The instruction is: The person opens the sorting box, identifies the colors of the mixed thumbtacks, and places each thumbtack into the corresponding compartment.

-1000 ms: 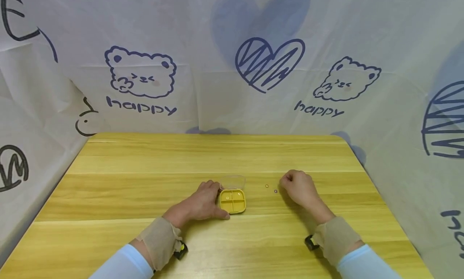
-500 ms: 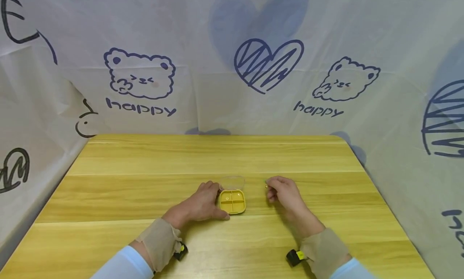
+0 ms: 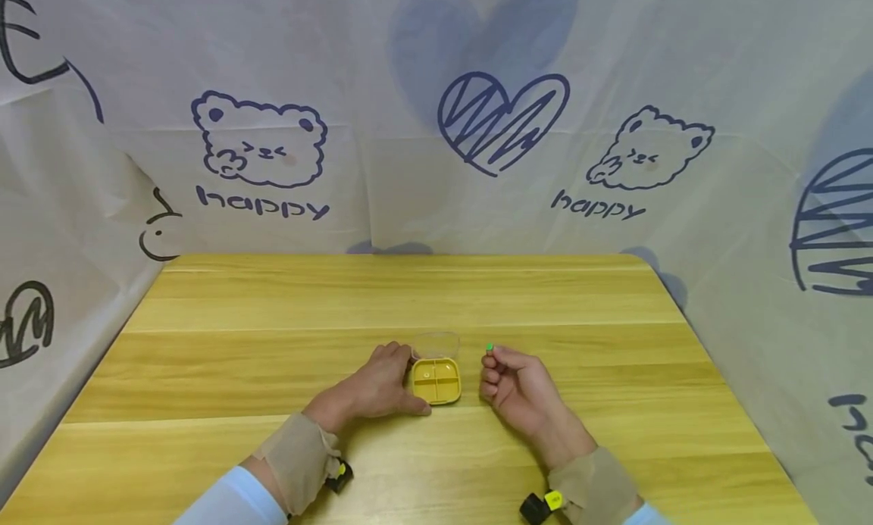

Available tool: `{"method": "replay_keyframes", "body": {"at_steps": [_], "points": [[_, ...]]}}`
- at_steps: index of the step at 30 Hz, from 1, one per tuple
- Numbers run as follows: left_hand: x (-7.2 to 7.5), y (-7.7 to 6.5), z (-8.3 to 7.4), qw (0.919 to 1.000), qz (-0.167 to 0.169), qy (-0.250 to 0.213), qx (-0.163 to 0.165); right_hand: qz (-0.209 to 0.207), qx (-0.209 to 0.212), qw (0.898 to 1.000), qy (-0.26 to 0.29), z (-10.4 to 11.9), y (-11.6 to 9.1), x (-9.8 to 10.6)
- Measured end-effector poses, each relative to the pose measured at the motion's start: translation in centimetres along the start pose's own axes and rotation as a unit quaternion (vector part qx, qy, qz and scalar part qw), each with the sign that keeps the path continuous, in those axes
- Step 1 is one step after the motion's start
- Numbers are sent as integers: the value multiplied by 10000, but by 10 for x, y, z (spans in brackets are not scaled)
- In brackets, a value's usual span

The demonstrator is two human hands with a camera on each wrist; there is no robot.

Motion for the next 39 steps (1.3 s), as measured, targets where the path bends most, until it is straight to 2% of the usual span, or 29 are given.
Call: {"method": "replay_keyframes", "body": {"at_steps": [4, 11, 20, 24, 27, 30, 32, 33, 35, 37, 39], "points": [[0, 0, 0, 10000, -3, -1, -12, 376, -35, 9981, 491, -3, 0, 0], [0, 0, 0, 10000, -22, 5, -43, 599, -56, 9932, 996, -4, 0, -2], [0, 0, 0, 10000, -33, 11, -52, 1506, 164, 9757, 1585, -6, -1, -2], [0, 0, 0, 10000, -26, -9, -28, 1626, 187, 9716, 1711, -7, -2, -3], [0, 1, 0, 10000, -3, -26, -17, 1447, 152, 9766, 1582, -8, -2, -4], [0, 0, -1, 10000, 7, -42, -28, 776, 128, 9925, 938, -7, -2, -7], [0, 0, -1, 10000, 1, -43, -35, 179, 157, 9996, 128, -7, 0, -9], [0, 0, -1, 10000, -4, -44, -38, -103, 169, 9992, -349, -7, 1, -10], [0, 0, -1, 10000, -13, -38, -42, -559, 206, 9887, -1376, -7, 4, -14], [0, 0, 0, 10000, -20, -34, -51, -819, 278, 9692, -2306, -7, 7, -17], [0, 0, 0, 10000, -26, -28, -56, -955, 389, 9450, -3104, -7, 10, -20]]}}
Point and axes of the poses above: each hand's wrist, its own y-axis towards the middle knuckle, its own x-axis out of the back of the hand, z = x × y, the point moved 1 cm from there along y, towards the middle knuckle, and after that the axes turned 8 degrees about -y, right-handed, at the moved point
